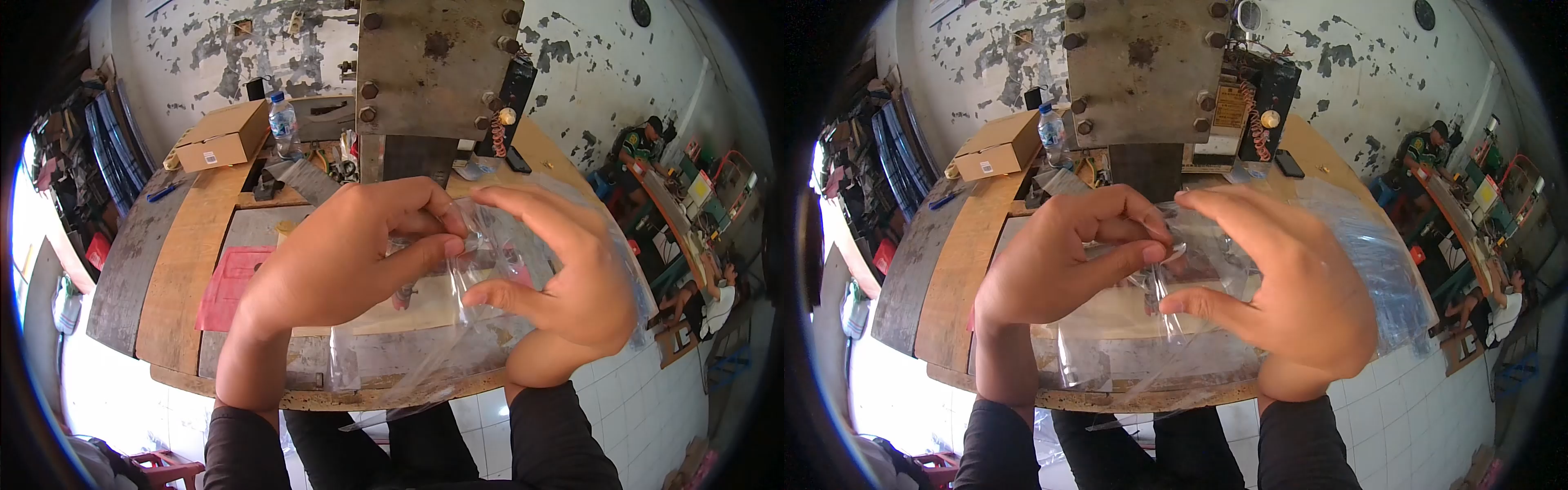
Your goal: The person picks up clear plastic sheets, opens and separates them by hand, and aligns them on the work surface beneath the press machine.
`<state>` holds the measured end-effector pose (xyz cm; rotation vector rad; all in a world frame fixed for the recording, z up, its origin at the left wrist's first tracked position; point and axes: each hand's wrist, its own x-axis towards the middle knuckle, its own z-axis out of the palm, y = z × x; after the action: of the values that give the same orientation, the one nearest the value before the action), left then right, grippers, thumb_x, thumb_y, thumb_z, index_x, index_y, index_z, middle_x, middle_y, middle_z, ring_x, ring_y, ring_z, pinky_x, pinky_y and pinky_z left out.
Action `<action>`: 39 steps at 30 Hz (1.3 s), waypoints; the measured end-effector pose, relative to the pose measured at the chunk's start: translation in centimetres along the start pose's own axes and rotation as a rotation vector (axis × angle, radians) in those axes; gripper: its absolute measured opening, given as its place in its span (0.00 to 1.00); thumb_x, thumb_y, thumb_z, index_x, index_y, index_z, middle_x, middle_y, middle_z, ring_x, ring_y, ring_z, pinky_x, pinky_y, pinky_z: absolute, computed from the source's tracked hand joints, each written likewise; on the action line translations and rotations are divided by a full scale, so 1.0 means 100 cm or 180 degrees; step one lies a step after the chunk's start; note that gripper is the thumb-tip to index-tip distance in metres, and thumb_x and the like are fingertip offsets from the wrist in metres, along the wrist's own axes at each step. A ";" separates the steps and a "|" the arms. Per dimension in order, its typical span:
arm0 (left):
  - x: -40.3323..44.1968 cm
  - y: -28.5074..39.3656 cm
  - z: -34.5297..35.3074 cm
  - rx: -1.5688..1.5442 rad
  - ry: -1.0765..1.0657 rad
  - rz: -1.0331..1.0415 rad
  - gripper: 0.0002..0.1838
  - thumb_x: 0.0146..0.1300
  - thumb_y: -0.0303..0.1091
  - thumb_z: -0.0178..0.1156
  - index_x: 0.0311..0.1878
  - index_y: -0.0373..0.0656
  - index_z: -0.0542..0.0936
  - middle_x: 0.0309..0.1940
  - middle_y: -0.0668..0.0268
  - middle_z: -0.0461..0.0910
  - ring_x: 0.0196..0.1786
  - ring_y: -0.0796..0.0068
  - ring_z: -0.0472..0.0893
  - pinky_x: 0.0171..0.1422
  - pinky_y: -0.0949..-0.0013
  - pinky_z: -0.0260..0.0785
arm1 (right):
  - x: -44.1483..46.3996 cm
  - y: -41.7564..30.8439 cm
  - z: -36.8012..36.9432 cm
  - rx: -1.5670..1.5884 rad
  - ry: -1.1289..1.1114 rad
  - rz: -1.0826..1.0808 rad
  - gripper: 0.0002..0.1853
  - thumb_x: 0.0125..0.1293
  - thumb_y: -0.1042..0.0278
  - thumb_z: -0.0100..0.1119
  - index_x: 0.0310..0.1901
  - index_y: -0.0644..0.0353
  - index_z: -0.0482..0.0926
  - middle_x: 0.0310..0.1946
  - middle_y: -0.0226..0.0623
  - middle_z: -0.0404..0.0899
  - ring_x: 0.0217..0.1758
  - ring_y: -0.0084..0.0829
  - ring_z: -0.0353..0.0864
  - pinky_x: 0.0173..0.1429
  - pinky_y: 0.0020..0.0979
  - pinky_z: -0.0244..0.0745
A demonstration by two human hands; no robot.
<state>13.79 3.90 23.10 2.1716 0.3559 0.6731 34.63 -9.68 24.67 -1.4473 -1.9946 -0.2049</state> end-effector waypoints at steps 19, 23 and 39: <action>0.007 -0.005 0.006 -0.0452 0.0077 0.0195 0.15 0.70 0.22 0.70 0.59 0.36 0.85 0.43 0.63 0.93 0.53 0.76 0.90 0.47 0.71 0.84 | 0.003 0.000 0.007 0.0146 0.0112 0.0005 0.28 0.61 0.68 0.77 0.62 0.66 0.81 0.50 0.54 0.88 0.51 0.56 0.88 0.53 0.44 0.82; 0.008 -0.007 0.004 -0.0450 0.0049 0.0307 0.18 0.69 0.21 0.70 0.61 0.37 0.84 0.42 0.62 0.93 0.49 0.76 0.91 0.43 0.71 0.85 | 0.010 0.004 0.007 0.0388 0.0333 -0.0073 0.23 0.61 0.67 0.78 0.56 0.66 0.84 0.47 0.51 0.89 0.48 0.52 0.90 0.52 0.39 0.81; 0.007 -0.021 -0.009 0.0681 0.0135 0.0901 0.16 0.66 0.24 0.73 0.55 0.39 0.82 0.34 0.64 0.91 0.34 0.77 0.90 0.38 0.71 0.81 | 0.016 0.005 0.008 0.0834 0.0469 0.0573 0.10 0.64 0.72 0.77 0.45 0.64 0.89 0.37 0.34 0.92 0.38 0.26 0.88 0.41 0.29 0.77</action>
<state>13.74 6.13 22.17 2.4415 0.1473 0.8718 34.47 -7.86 24.90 -1.3897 -1.6924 0.0275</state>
